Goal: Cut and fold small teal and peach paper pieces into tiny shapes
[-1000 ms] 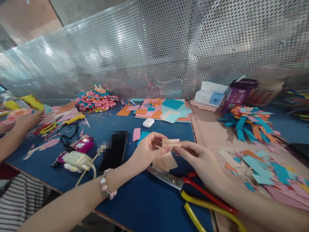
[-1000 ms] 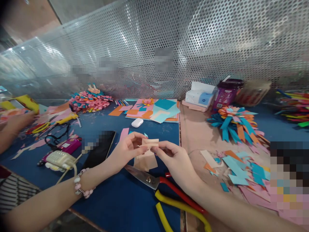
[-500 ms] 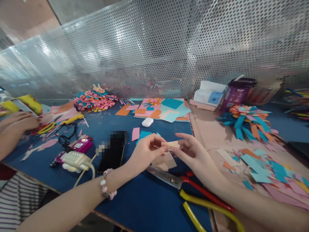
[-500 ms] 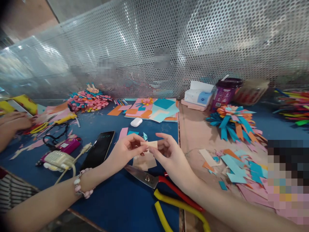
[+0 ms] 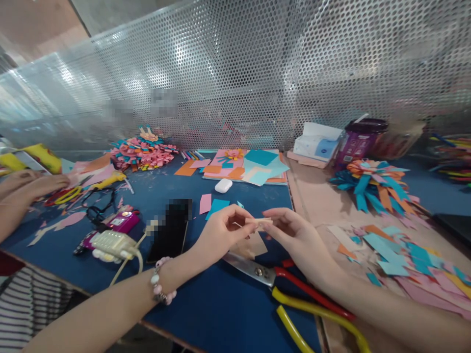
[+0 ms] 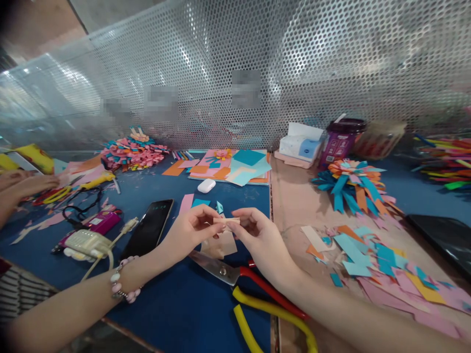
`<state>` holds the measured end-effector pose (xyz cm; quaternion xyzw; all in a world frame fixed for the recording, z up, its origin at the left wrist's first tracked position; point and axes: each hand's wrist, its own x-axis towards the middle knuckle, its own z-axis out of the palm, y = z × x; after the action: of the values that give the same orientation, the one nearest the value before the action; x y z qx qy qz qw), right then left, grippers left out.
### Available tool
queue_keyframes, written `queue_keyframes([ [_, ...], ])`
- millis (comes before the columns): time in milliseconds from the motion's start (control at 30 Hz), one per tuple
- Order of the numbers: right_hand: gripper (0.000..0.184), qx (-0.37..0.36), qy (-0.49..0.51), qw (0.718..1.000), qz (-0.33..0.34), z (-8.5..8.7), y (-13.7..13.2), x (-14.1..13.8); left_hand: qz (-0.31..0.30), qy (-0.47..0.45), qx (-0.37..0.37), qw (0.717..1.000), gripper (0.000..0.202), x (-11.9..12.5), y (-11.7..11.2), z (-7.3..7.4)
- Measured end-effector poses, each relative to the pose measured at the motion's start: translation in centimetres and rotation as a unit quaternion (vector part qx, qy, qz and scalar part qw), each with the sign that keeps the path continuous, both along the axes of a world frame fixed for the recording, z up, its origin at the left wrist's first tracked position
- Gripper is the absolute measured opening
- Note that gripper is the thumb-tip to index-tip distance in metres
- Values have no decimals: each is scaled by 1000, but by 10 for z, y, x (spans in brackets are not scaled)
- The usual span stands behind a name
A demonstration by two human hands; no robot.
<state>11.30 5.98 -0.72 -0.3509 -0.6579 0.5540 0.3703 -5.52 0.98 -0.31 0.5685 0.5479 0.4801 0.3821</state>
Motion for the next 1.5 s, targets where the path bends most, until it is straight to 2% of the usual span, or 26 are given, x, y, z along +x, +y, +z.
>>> queue_keyframes([
  [200, 25, 10, -5, 1000, 2, -3, 2, 1, -7, -3, 15, 1000, 29, 0, 0, 0],
  [433, 20, 8, 1, 1000, 2, -2, 2, 2, -13, -16, 5, 1000, 24, -1, 0, -4],
  [633, 20, 5, 0, 1000, -10, -1, 2, 2, -7, -12, -1, 1000, 25, -1, 0, -2],
  [1133, 21, 13, -6, 1000, -22, 0, 3, 2, -17, -16, 21, 1000, 21, -4, 1, -3],
  [1500, 21, 32, -17, 999, -31, -6, 5, 2, -9, -9, 11, 1000, 20, -3, 0, -3],
])
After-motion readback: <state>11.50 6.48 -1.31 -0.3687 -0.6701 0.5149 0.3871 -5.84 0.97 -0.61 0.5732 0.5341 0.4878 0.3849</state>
